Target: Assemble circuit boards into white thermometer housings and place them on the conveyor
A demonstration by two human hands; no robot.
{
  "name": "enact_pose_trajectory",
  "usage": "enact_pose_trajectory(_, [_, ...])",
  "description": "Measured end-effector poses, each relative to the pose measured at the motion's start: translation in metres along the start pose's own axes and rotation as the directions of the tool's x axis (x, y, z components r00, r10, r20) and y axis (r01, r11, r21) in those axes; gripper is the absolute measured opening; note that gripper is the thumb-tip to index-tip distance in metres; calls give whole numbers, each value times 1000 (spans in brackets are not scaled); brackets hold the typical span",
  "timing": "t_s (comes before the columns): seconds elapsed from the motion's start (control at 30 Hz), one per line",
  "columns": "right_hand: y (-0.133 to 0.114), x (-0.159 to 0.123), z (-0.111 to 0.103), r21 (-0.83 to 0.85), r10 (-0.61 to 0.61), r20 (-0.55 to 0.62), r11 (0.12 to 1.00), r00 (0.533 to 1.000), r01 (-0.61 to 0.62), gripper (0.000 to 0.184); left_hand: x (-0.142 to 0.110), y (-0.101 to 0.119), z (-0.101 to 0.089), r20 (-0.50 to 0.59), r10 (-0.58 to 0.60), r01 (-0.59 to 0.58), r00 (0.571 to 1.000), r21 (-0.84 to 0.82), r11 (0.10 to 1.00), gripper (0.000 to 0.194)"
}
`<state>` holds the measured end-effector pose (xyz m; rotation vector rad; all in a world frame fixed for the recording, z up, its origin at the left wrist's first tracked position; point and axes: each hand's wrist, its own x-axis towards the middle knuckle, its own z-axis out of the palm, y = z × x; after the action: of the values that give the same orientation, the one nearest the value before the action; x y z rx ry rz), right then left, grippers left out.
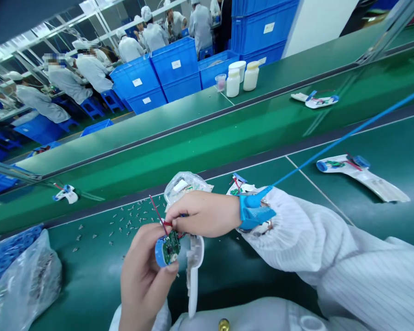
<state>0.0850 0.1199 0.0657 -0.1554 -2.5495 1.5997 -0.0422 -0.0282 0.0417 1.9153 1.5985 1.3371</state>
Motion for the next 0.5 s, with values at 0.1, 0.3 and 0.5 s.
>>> enact_pose_trajectory(0.1, [3, -5, -2, 50, 79, 62, 995, 995, -83, 18, 1, 5, 1, 24, 67, -69, 997, 88, 994, 27])
enact_pose_trajectory(0.3, [5, -15, 6, 253, 185, -52, 953, 981, -167, 21, 0, 7, 4, -50, 127, -108, 991, 281, 954, 27])
enact_pose_trajectory(0.5, [-7, -21, 17, 276, 296, -459, 944, 837, -182, 19, 1, 8, 17, -142, -439, 395, 887, -260, 881, 19])
